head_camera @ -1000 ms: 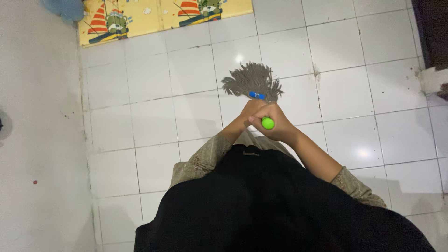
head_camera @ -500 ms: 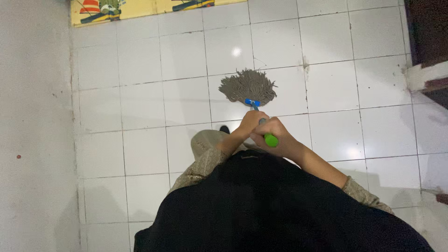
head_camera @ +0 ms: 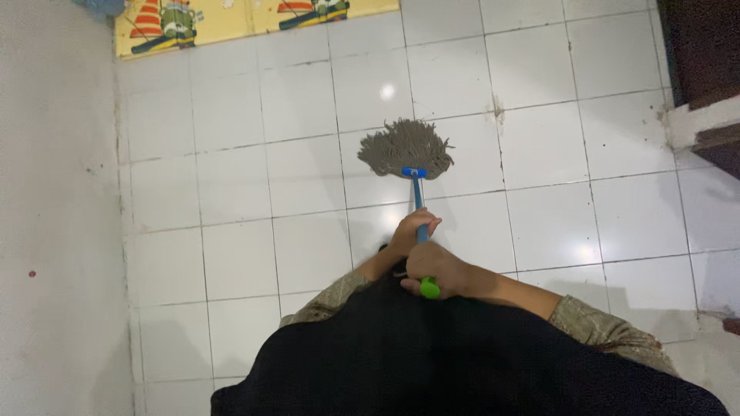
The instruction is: The person mops a white tiled floor using a blue and green mop. They move the mop back and forth across the tiles, cleaning the area near a colorful play mat and a skateboard leaning against the wall.
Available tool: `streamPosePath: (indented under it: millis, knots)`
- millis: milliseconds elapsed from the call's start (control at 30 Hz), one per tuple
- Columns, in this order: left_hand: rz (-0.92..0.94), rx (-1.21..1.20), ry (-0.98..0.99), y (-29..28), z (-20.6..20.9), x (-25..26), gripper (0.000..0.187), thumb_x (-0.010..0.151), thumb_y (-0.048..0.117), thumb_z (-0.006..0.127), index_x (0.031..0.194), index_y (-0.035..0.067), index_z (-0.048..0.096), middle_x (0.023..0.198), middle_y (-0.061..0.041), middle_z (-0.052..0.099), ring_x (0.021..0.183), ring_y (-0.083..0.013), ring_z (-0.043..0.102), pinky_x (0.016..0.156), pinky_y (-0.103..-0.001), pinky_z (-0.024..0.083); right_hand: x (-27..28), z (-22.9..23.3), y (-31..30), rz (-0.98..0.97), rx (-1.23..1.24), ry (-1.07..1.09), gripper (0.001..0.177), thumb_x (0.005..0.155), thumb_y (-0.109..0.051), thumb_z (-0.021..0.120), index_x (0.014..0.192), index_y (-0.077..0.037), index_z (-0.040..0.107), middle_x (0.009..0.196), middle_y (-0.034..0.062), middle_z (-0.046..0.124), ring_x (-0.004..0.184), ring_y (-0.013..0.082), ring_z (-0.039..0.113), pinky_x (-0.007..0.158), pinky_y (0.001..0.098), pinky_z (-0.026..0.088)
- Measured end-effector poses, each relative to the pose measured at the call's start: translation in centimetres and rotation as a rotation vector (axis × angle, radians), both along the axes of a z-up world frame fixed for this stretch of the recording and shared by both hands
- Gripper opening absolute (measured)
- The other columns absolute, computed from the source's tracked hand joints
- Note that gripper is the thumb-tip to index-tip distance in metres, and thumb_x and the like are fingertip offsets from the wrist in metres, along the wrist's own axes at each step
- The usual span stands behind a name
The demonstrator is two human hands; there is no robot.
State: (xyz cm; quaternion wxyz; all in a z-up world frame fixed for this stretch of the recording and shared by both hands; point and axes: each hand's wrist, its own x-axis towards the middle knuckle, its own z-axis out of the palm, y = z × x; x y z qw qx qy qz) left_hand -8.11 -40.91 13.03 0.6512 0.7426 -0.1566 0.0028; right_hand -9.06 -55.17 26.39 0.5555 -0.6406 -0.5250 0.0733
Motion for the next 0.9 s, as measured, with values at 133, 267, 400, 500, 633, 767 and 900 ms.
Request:
streamPosePath:
  millis: [133,267,400,500,633,767,900]
  knots:
    - [-0.085,0.107,0.069,1.9,-1.0,2.3,0.035,0.103,0.010,0.066,0.073,-0.001,0.052,0.075,-0.011,0.054,0.078,-0.0244,0.050,0.076,-0.039,0.044,1.5,-2.8,1.2,0.049,-0.105,0.020,0.030,0.091,-0.016,0.075,0.065,-0.012,0.060,0.066,0.0046,0.063,0.058,0.0216,0.057,0.059,0.0383,0.045]
    - [-0.050,0.164,0.034,3.0,-5.9,7.9,0.024,0.096,0.013,0.071,0.080,-0.002,0.060,0.098,-0.017,0.062,0.094,-0.0288,0.060,0.086,-0.039,0.049,4.6,-6.6,3.7,-0.055,-0.116,0.049,0.026,0.090,-0.014,0.072,0.066,-0.011,0.062,0.067,0.0060,0.064,0.062,0.0224,0.062,0.060,0.0373,0.047]
    - [-0.059,-0.230,-0.058,4.3,-12.7,12.6,0.032,0.094,0.024,0.072,0.096,-0.005,0.057,0.106,-0.015,0.057,0.115,-0.0290,0.059,0.095,-0.038,0.060,9.3,-9.3,6.2,-0.172,-0.072,-0.003,0.009,0.073,-0.007,0.069,0.069,-0.011,0.062,0.067,0.0084,0.062,0.062,0.0273,0.061,0.062,0.0389,0.048]
    - [-0.185,-0.018,0.159,4.1,-15.3,18.1,0.035,0.098,0.026,0.066,0.079,0.000,0.051,0.132,-0.017,0.056,0.108,-0.0275,0.063,0.103,-0.041,0.055,12.8,-10.3,6.4,-0.145,-0.197,0.051,0.039,0.091,-0.011,0.070,0.055,-0.009,0.053,0.056,0.0087,0.055,0.050,0.0263,0.055,0.056,0.0417,0.045]
    - [-0.136,0.432,0.083,2.8,-15.9,23.1,0.033,0.104,0.030,0.071,0.097,-0.002,0.067,0.112,-0.018,0.066,0.107,-0.0320,0.061,0.098,-0.044,0.051,19.1,-10.0,3.8,-0.201,-0.214,0.098,0.042,0.094,-0.010,0.065,0.054,-0.009,0.051,0.053,0.0058,0.053,0.048,0.0245,0.052,0.057,0.0391,0.048]
    - [-0.057,0.193,-0.257,1.3,-15.0,24.2,0.029,0.098,0.024,0.065,0.116,0.003,0.073,0.128,-0.013,0.062,0.124,-0.0352,0.057,0.108,-0.046,0.045,22.4,-6.2,0.6,-0.194,-0.237,0.204,0.039,0.095,-0.011,0.065,0.059,-0.006,0.053,0.059,0.0077,0.056,0.054,0.0246,0.056,0.058,0.0402,0.047]
    - [0.153,0.004,-0.594,-1.8,-11.9,27.1,0.030,0.100,0.025,0.064,0.116,0.001,0.070,0.130,-0.010,0.064,0.125,-0.0280,0.061,0.111,-0.044,0.046,26.9,-1.8,-1.0,-0.123,-0.001,-0.013,0.027,0.096,-0.010,0.065,0.069,-0.005,0.060,0.077,0.0102,0.065,0.077,0.0273,0.062,0.076,0.0416,0.049]
